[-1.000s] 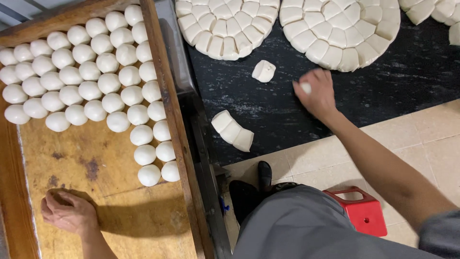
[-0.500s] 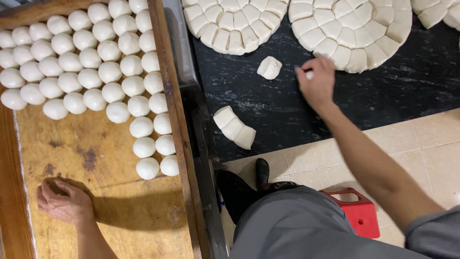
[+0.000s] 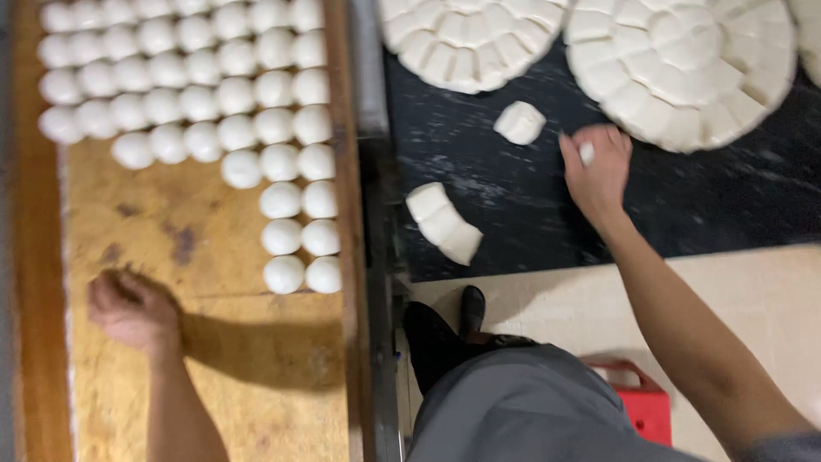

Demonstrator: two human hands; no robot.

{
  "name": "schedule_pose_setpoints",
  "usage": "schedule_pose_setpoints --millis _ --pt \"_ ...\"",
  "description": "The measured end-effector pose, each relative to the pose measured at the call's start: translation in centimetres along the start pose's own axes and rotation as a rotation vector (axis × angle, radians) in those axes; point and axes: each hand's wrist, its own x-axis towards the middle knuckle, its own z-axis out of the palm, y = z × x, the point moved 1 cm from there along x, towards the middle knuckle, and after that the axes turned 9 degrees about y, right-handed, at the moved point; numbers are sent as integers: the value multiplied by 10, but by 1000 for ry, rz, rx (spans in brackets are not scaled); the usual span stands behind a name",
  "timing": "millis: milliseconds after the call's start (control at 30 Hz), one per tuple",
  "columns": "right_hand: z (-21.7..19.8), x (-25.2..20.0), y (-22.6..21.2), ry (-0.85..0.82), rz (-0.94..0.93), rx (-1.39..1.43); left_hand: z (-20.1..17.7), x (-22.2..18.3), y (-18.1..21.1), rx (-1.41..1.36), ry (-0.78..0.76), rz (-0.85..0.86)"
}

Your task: Shaping pieces of dough into uniform round balls and arranging them on a tray.

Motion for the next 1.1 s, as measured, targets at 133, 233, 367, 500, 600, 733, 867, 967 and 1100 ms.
schedule_pose_setpoints --millis 133,233,367,500,600,733,867,967,1100 --pt "-53 -35 -24 -115 67 21 13 -8 -24 -95 161 204" --pt "-56 -30 4 -348 610 136 28 -10 -35 -37 207 217" --pt "-19 21 -85 -480 563 643 12 -7 -8 -29 270 143" --pt "17 100 -289 -537 22 730 -14 4 19 -63 181 14" --pt "73 129 -416 -536 -426 755 -22 9 25 -82 140 -45" --pt "174 137 -545 -511 -774 777 -27 14 29 -101 88 -108" --pt "243 138 -614 -465 -936 691 -14 10 16 -75 33 -137" --pt "264 136 -634 -653 -948 399 1 7 5 -20 -31 -138" --pt "245 146 -595 -308 -967 547 5 3 0 17 -47 -122"
